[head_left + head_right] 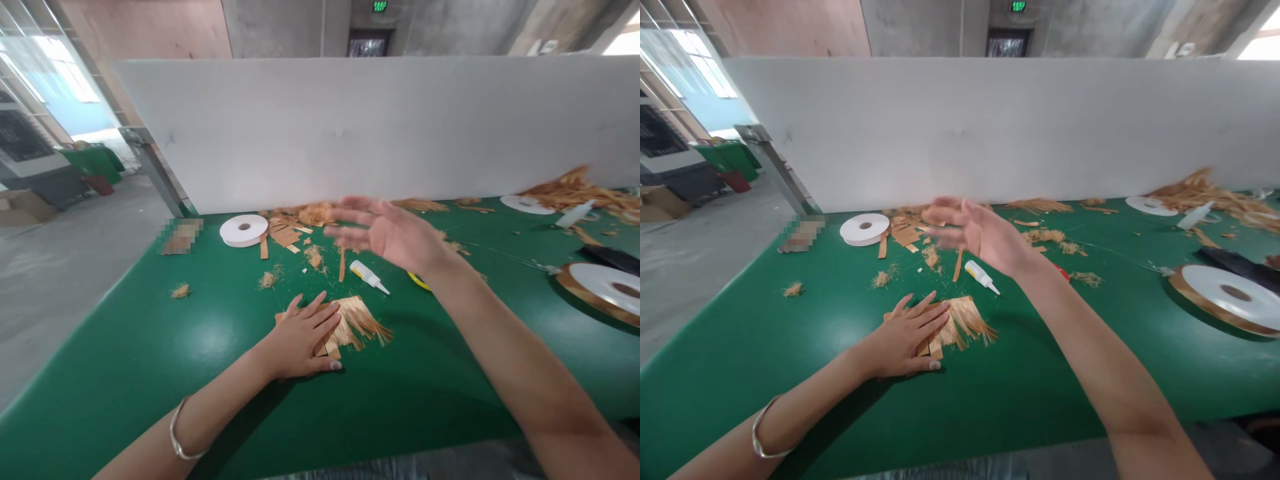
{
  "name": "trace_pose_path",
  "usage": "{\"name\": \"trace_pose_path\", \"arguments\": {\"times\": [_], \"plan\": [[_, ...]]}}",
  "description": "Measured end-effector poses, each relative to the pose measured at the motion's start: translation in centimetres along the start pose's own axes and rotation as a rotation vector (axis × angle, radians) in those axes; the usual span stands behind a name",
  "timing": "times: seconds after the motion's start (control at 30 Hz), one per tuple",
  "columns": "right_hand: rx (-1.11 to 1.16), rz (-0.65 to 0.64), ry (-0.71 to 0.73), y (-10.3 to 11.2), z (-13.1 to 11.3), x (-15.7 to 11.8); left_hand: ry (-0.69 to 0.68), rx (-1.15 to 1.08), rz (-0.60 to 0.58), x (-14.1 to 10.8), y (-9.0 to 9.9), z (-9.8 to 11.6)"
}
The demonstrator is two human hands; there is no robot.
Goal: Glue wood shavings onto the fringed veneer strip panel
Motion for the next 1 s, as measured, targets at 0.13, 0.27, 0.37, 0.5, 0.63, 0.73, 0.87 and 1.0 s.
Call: {"name": "trace_pose_path", "arguments": {"times": [0.13, 0.27, 0.37, 0.5, 0.63, 0.73, 0.87, 1.0], "plan": [[-0.123, -0.243, -0.066, -0.1, 0.9, -0.6, -0.013, 0.004, 0.012, 0.0, -0.1, -0.1], [-0.186, 0.058, -0.120, 1.0, 2.5, -0.7, 0.003, 0.022, 0.010, 0.0, -0.3, -0.2], [-0.122, -0.073, -0.067, 1.5, 2.3, -0.8, 0.012, 0.023, -0.010, 0.0, -0.3, -0.2], [-0.096, -0.086, -0.085, 0.7, 0.8, -1.1, 0.018, 0.016, -0.024, 0.0, -0.2, -0.1], [-0.012, 0.042, -0.056, 0.3, -1.0, -1.7, 0.032, 0.026, -0.038, 0.1, -0.2, 0.1], [-0.022, -0.205, -0.073, 0.2, -1.3, -2.2, 0.038, 0.048, -0.063, 0.1, -0.1, 0.2], [-0.383, -0.303, -0.230, 0.3, 0.1, -2.3, 0.036, 0.066, -0.071, 0.0, 0.0, 0.2], [-0.374, -0.036, -0.084, 1.0, 1.5, -3.0, 0.039, 0.057, -0.070, 0.0, -0.2, 0.1]]}}
Point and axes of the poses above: each hand's wrist, its own x-axis towards the middle knuckle, its own y-axis out of the back of the hand, z = x × y, the point moved 1 cm from there along x, towards the middle knuckle
